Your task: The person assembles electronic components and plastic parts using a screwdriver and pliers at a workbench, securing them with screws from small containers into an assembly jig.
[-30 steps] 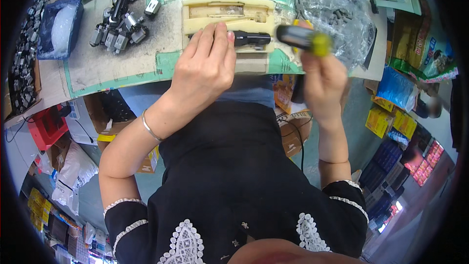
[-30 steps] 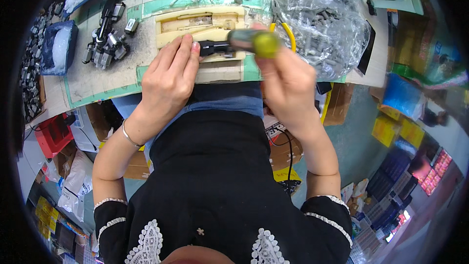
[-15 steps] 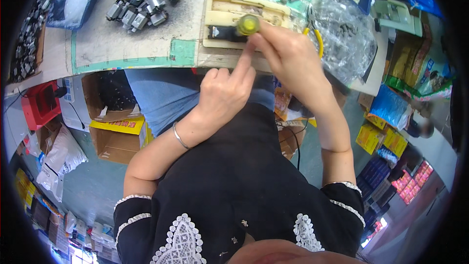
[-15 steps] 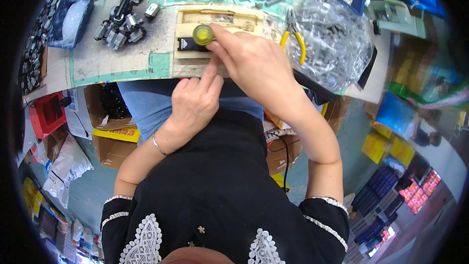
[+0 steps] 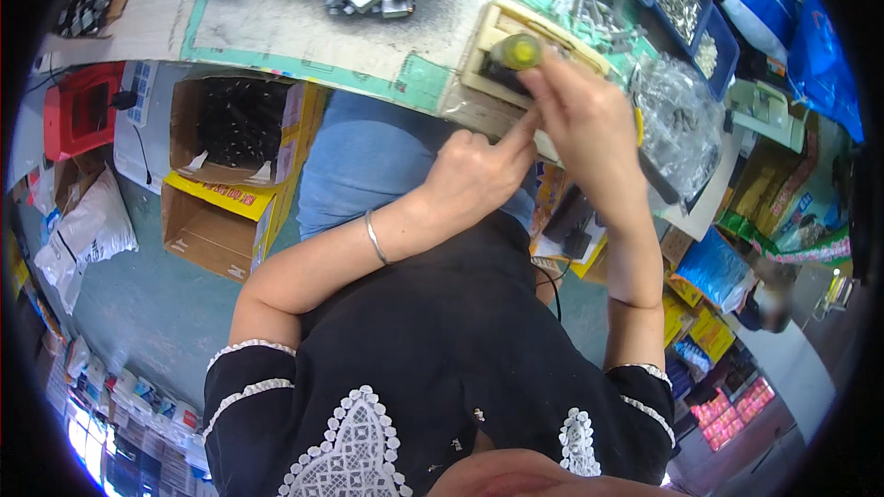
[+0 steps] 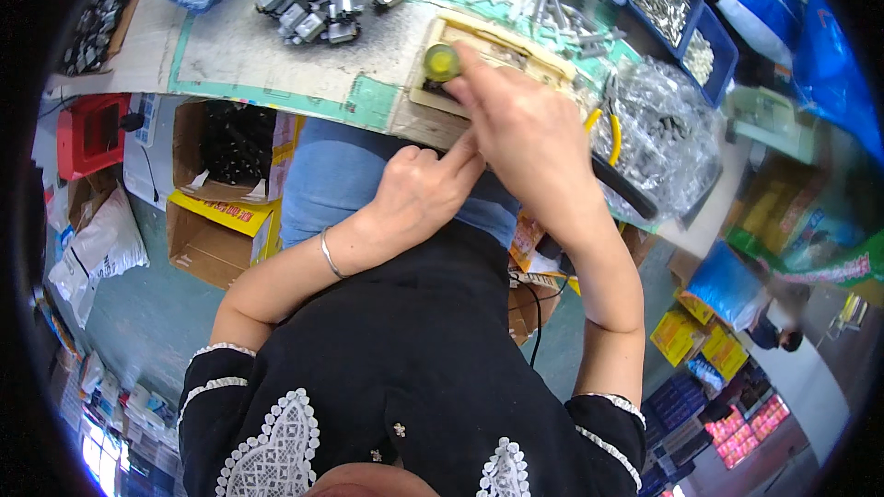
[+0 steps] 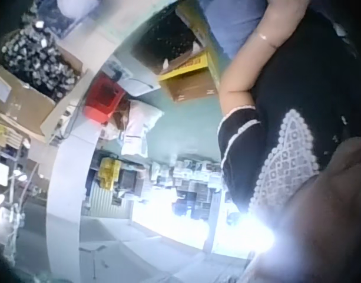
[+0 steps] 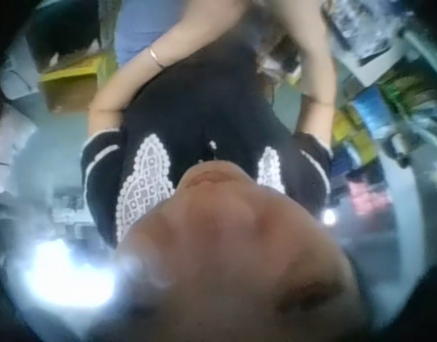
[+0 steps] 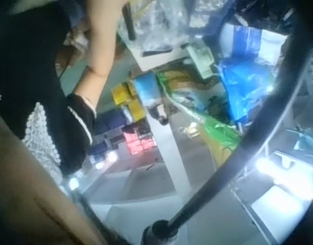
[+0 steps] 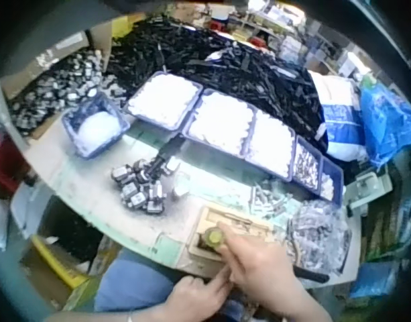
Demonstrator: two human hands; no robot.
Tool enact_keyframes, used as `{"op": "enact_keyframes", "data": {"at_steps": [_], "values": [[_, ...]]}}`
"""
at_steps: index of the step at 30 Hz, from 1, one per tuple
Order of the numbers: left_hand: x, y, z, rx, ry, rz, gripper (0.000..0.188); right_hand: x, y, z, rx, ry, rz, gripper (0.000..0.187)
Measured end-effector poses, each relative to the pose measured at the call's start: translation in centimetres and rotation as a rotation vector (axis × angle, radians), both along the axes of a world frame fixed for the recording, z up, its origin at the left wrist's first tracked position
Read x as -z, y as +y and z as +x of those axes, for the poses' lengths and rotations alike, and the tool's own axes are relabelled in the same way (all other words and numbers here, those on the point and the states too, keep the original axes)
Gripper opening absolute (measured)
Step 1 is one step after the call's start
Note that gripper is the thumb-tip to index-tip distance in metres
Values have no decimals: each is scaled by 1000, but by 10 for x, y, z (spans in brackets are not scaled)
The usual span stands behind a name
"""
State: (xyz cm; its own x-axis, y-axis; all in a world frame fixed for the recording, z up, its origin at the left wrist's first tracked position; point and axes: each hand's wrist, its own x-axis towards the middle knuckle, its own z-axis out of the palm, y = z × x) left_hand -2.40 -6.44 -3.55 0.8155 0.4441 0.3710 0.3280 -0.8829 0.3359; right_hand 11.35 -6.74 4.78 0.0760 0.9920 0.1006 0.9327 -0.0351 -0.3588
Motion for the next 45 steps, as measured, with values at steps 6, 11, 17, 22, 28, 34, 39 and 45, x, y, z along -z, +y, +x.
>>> {"op": "enact_keyframes", "data": {"at_steps": [6, 11, 17, 22, 28, 34, 39, 45], "values": [[4, 4, 3, 5, -72, -42, 12, 6, 15, -3, -66, 71, -72, 22], [-10, 17, 0, 43, -205, -343, 8, -10, -11, 36, 387, 210, 66, 18], [-33, 36, 18, 99, -131, -283, 14, 26, -121, 180, 823, -36, 200, 41], [-16, 47, 34, 14, -198, 210, 21, 45, -149, 209, 762, 16, 22, 39], [-36, 47, 32, 188, -467, -405, 31, 30, -100, 100, 489, -306, -124, 33], [-57, 57, 19, 31, -638, -1448, 25, 12, -81, 81, 526, -305, -17, 21], [-51, 60, 17, 21, -677, -1644, 22, 20, -73, 63, 512, -52, -101, 30], [-52, 48, 22, 63, -584, -1614, 29, 16, -63, 54, 654, -243, -365, 24]]}}
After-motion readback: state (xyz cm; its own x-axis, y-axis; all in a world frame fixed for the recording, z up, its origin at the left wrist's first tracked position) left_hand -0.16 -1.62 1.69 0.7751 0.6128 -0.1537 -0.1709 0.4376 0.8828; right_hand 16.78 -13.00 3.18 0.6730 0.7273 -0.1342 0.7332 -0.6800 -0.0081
